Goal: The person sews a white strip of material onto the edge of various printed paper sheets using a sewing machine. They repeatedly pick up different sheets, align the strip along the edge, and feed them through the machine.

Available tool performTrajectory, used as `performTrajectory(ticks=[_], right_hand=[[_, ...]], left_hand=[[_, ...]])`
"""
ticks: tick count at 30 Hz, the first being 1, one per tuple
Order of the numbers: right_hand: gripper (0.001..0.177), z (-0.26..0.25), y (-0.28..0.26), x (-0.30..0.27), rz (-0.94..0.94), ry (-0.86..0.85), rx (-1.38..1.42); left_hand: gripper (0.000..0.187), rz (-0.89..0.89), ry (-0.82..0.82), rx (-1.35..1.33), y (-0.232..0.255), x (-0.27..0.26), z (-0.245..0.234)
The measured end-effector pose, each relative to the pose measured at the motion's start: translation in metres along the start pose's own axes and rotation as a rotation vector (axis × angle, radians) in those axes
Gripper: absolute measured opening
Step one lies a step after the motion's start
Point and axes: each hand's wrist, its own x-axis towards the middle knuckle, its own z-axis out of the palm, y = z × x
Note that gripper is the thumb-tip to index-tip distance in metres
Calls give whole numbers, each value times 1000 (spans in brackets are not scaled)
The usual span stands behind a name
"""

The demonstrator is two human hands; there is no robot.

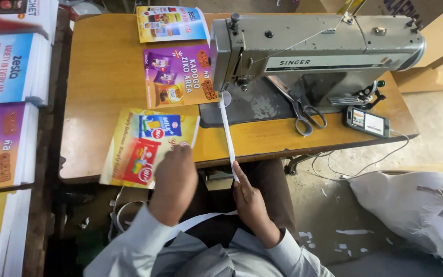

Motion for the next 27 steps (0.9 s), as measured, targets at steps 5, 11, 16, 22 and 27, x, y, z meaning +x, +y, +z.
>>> performTrajectory(ticks=[5,11,16,22,27], right_hand=[[59,1,5,3,4,-32,54],[63,-2,0,1,37,-77,118],[64,-3,-3,1,84,-75,252],[57,-4,-4,2,79,-38,286],[63,-1,6,1,15,-37,237]], left_hand=[[17,11,-142,28,45,5,10],[15,31,-155,-35,77,5,7],[26,12,-240,-30,98,9,-4],[35,129,-149,-55,96,9,-15],[30,260,-43,-126,70,11,-7]])
